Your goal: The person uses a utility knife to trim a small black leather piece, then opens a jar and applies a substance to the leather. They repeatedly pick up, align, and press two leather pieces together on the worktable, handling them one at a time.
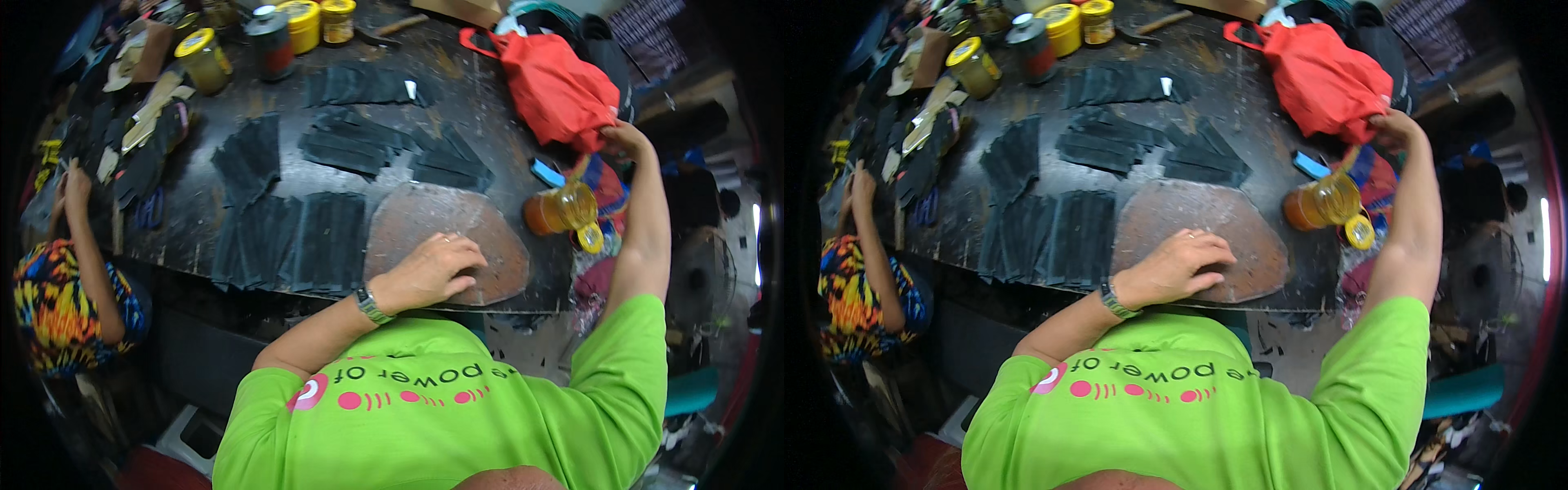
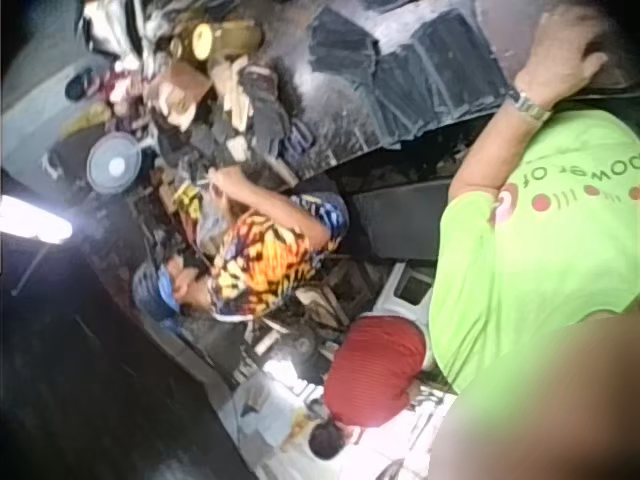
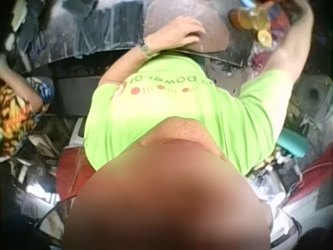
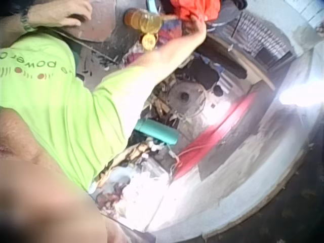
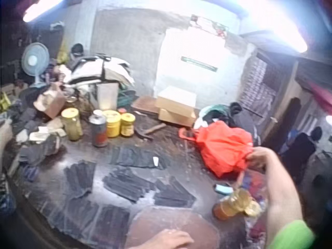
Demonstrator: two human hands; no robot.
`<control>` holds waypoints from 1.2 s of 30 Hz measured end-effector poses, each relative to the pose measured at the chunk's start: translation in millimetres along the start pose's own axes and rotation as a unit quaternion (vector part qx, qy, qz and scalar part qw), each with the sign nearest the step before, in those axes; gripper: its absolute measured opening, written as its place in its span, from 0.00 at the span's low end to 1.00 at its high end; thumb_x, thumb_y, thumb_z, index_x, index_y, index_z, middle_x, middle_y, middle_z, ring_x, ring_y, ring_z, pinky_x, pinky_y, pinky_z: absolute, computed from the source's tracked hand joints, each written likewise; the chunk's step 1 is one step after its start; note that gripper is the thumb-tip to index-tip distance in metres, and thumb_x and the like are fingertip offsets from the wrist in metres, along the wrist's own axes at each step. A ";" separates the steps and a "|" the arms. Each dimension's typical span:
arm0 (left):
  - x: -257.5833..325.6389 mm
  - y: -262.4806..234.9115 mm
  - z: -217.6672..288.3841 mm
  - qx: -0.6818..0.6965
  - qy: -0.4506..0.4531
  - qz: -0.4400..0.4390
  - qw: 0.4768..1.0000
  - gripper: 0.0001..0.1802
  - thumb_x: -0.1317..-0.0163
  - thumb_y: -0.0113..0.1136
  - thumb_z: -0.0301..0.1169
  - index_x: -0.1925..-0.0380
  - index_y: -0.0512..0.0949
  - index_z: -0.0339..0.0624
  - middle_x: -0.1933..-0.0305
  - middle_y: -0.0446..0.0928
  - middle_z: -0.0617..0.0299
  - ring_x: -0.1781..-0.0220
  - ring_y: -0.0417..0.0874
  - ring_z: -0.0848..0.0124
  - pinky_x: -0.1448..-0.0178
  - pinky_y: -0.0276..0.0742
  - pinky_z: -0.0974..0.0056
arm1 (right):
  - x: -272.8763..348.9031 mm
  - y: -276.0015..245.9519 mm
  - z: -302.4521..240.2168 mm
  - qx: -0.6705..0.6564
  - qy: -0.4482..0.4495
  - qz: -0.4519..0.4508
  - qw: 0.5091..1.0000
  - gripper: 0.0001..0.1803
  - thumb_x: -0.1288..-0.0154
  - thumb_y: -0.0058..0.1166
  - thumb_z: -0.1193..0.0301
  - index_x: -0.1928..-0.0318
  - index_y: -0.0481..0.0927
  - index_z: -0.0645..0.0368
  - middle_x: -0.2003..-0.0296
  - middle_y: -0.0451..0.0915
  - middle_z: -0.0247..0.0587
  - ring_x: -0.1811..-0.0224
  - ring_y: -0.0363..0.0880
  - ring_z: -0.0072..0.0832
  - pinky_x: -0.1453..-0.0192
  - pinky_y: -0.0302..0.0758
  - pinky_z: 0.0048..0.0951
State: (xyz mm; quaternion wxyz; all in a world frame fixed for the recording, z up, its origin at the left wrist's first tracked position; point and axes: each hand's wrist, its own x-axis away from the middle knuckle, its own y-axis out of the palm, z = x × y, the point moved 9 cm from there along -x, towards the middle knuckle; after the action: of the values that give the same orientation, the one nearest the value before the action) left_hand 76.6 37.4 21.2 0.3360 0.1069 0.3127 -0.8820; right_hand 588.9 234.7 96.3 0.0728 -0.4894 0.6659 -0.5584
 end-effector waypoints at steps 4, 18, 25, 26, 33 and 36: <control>2.3 2.3 -0.3 -0.002 0.013 0.012 1.000 0.17 0.41 0.69 0.29 0.51 0.82 0.43 0.45 0.80 0.58 0.43 0.80 0.58 0.37 0.71 0.56 | 65.7 -60.8 -121.0 0.291 -0.182 0.269 0.900 0.44 0.48 0.73 0.71 0.29 0.69 0.61 0.46 0.84 0.54 0.45 0.84 0.46 0.47 0.82 0.44; 2.3 -0.9 2.1 0.025 0.016 0.025 0.999 0.16 0.41 0.68 0.27 0.52 0.81 0.40 0.48 0.79 0.55 0.43 0.79 0.56 0.35 0.70 0.53 | 79.0 298.4 -471.4 0.338 -0.559 0.192 0.732 0.33 0.33 0.50 0.76 0.27 0.70 0.43 0.32 0.75 0.45 0.31 0.75 0.42 0.31 0.75 0.43; 0.2 -3.2 4.7 0.013 0.026 0.020 0.999 0.18 0.41 0.66 0.27 0.50 0.78 0.40 0.49 0.76 0.55 0.44 0.78 0.55 0.36 0.70 0.52 | 9.6 333.6 -494.8 0.369 -0.541 0.203 0.728 0.19 0.31 0.56 0.69 0.40 0.82 0.48 0.44 0.84 0.46 0.39 0.82 0.44 0.38 0.79 0.44; 0.0 -3.4 6.0 0.005 0.031 0.022 0.999 0.18 0.41 0.66 0.27 0.50 0.78 0.40 0.50 0.76 0.55 0.44 0.78 0.54 0.36 0.70 0.52 | 1.6 339.6 -489.0 0.383 -0.551 0.187 0.717 0.21 0.28 0.55 0.68 0.38 0.78 0.59 0.43 0.82 0.51 0.44 0.84 0.44 0.41 0.81 0.43; -2.8 -2.1 2.6 0.009 0.005 -0.001 1.000 0.19 0.43 0.68 0.25 0.50 0.80 0.39 0.47 0.79 0.53 0.42 0.79 0.54 0.35 0.72 0.52 | 28.5 323.4 -456.1 0.414 -0.575 0.179 0.682 0.14 0.28 0.48 0.66 0.51 0.85 0.54 0.57 0.87 0.48 0.50 0.87 0.46 0.48 0.84 0.46; -4.5 -4.1 3.8 0.007 0.001 0.005 1.000 0.18 0.42 0.69 0.26 0.50 0.82 0.40 0.46 0.80 0.53 0.43 0.79 0.54 0.35 0.72 0.52 | 75.6 293.3 -453.6 0.471 -0.579 0.201 0.634 0.14 0.29 0.49 0.65 0.53 0.86 0.54 0.59 0.87 0.48 0.51 0.88 0.45 0.48 0.84 0.45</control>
State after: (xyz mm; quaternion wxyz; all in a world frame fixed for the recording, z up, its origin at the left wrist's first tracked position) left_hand 77.3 39.8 27.9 0.3394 0.1119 0.3065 -0.8822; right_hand 91.2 454.2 57.2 0.7747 -0.4655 0.2150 -0.3699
